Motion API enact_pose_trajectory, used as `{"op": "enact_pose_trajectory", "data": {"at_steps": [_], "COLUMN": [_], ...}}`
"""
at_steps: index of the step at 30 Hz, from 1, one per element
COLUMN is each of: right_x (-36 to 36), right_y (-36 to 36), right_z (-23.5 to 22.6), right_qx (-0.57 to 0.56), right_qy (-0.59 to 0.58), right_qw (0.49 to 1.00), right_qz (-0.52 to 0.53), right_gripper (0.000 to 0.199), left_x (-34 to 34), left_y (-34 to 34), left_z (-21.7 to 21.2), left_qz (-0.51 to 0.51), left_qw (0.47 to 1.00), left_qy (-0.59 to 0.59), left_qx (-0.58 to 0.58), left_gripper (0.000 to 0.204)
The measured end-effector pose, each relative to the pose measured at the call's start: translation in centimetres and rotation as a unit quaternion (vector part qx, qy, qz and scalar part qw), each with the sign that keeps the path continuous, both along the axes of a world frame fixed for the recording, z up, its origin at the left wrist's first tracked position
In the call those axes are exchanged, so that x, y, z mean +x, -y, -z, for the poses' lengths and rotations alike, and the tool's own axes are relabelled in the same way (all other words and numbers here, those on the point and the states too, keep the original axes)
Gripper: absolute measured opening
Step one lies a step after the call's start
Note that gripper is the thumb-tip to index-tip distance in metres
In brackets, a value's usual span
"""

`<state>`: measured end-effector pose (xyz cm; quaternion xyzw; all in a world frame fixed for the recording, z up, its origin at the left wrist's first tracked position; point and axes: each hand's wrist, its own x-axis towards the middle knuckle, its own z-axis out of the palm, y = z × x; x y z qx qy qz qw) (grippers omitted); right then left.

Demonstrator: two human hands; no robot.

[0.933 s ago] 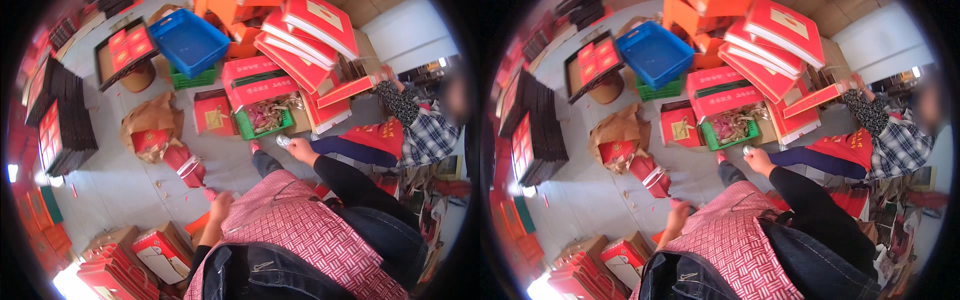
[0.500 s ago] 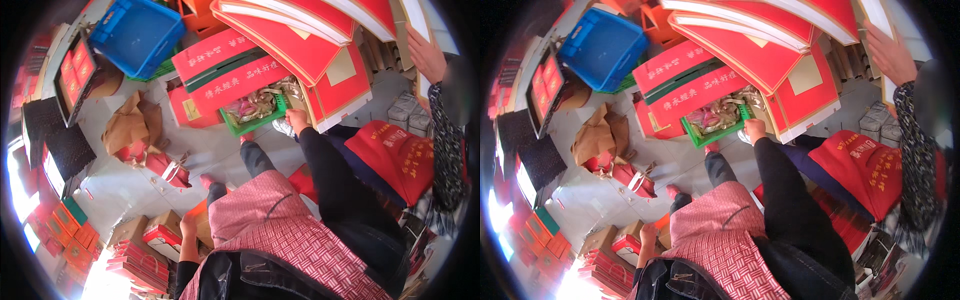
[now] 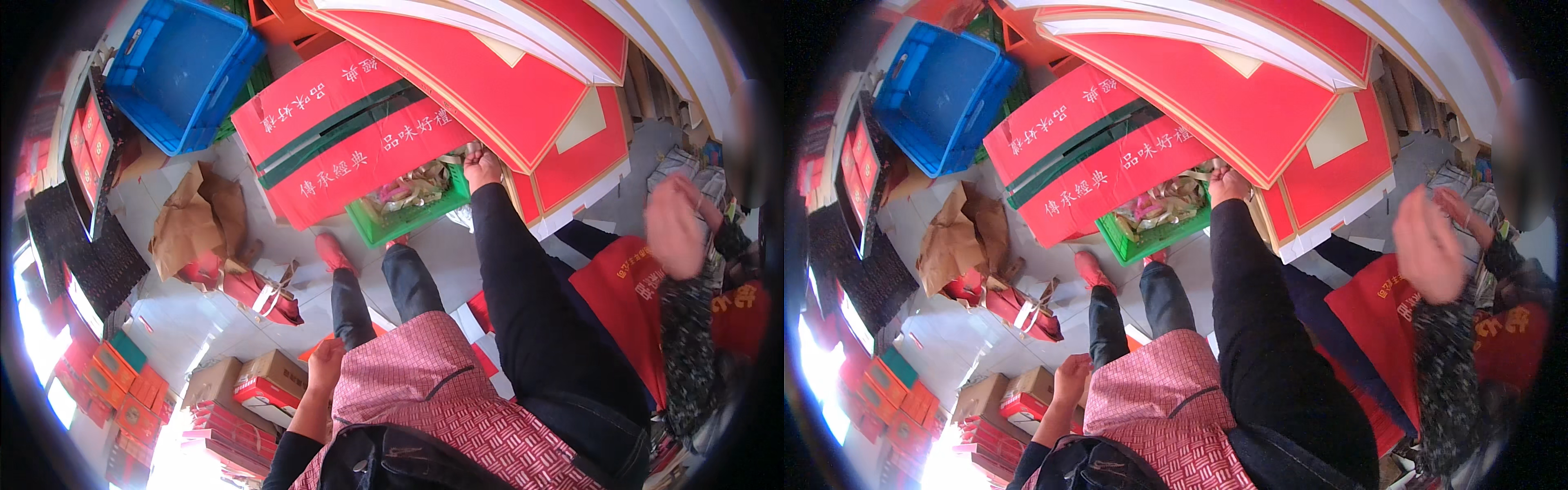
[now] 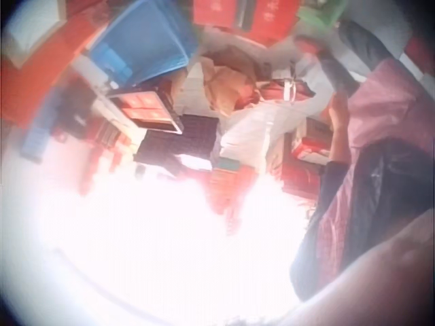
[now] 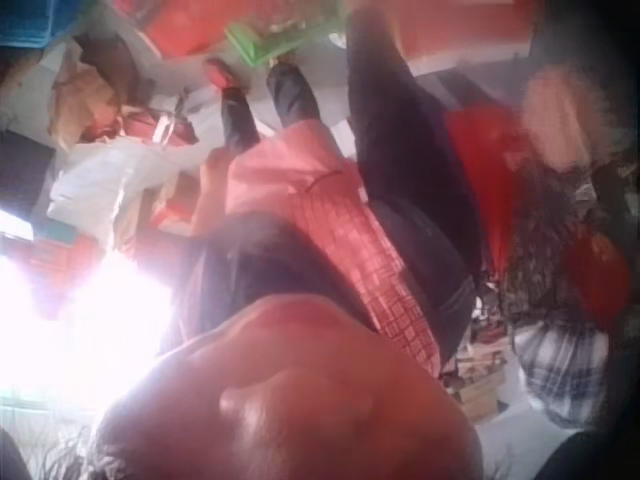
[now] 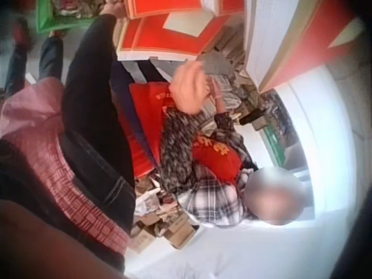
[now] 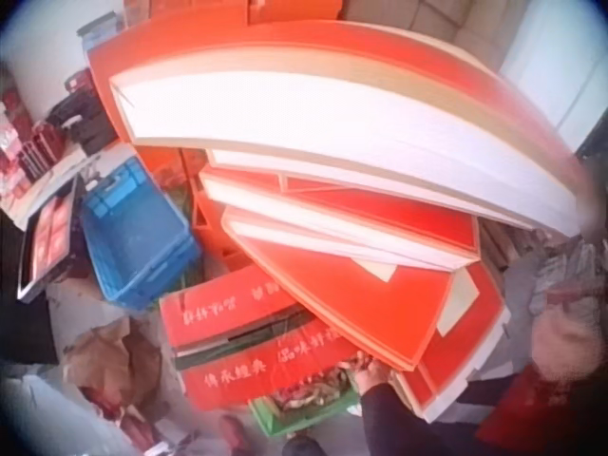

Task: The person assembles red cardboard boxes by folding flaps and inserting tabs into slots. They handle each box one at a time, folding the sides and securing the structure before placing it on a stack.

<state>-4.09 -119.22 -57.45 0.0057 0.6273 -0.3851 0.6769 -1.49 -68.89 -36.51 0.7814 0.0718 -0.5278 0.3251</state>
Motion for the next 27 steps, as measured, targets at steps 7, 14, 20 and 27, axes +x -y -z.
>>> {"op": "enact_pose_trajectory", "data": {"at_steps": [7,14,20,27], "right_x": [-2.0,1.1,-0.8,-3.5], "right_y": [-7.9,-18.5,-31.3,-34.7], "right_z": [-7.7,-19.4,-27.8,-28.1], "right_qx": [-0.023,-0.143,-0.323,-0.164], "right_qy": [-0.078,-0.109,-0.183,-0.144], "right_qw": [0.975,0.921,0.742,0.748], "right_qz": [-0.207,-0.347,-0.558,-0.626], "right_gripper": [0.03,0.031,0.027,0.023], "left_x": [3.1,5.9,9.7,12.8], "left_y": [0.9,7.0,16.5,16.4], "left_z": [0.4,3.1,-2.0,-5.9], "left_qz": [0.029,-0.048,-0.243,-0.169], "left_qw": [0.999,0.977,0.797,0.866], "left_qy": [-0.004,-0.154,-0.482,-0.289], "left_qx": [-0.034,-0.139,-0.272,-0.371], "left_gripper": [0.023,0.037,0.057,0.025]}}
